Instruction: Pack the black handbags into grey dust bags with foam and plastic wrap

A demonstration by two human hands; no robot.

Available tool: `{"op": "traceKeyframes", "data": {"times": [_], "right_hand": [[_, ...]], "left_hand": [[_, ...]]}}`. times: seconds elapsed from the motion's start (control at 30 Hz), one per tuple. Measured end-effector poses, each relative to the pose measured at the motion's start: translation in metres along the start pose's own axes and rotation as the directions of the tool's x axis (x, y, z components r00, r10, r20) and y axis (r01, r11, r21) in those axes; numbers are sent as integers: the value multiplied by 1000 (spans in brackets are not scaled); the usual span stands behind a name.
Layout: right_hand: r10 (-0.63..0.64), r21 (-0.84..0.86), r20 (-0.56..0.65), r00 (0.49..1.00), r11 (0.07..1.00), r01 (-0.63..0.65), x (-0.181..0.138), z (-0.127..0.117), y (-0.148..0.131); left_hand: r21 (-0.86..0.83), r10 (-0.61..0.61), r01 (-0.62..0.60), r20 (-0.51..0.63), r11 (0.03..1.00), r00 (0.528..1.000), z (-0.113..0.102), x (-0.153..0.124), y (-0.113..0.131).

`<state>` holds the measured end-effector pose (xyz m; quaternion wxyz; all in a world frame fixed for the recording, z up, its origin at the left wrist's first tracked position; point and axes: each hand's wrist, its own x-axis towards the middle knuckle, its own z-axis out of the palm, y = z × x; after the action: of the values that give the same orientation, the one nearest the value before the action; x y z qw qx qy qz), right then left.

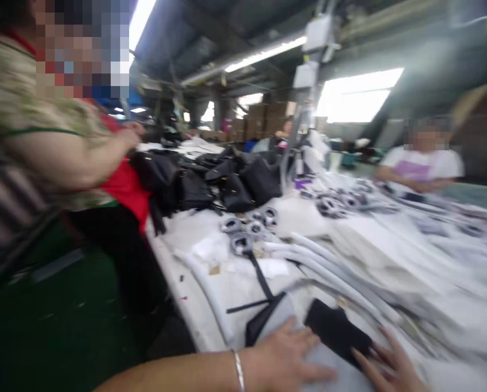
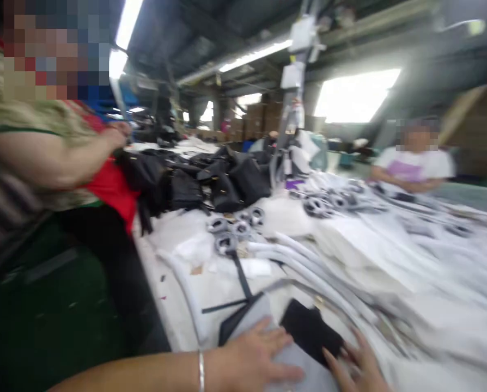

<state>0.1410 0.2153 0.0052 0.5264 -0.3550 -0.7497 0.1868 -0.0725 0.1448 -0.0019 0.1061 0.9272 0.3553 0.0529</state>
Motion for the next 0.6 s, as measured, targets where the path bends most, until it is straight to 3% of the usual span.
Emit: {"op": "traceKeyframes", "data": {"times": [0.07,0.17,0.43,0.6], "right_hand": [[204,-181,52,978,965,-192,-27,-28,1],[424,-300,143,894,880,-369,-46,-45,-2],[409,-355,456,791,898,-259,-38,-44,-49],[521,-573,449,726,791,-214,-23,-38,-57]], "left_hand": [[-84,3,-11,-96,996,995,9,2,-8],[-119,47,-55,-71,991,996,17,5,-15],[-99,57,-72,-143,992,988,19,2,-11],[-108,67,-83,-145,991,987,20,3,-13]]}}
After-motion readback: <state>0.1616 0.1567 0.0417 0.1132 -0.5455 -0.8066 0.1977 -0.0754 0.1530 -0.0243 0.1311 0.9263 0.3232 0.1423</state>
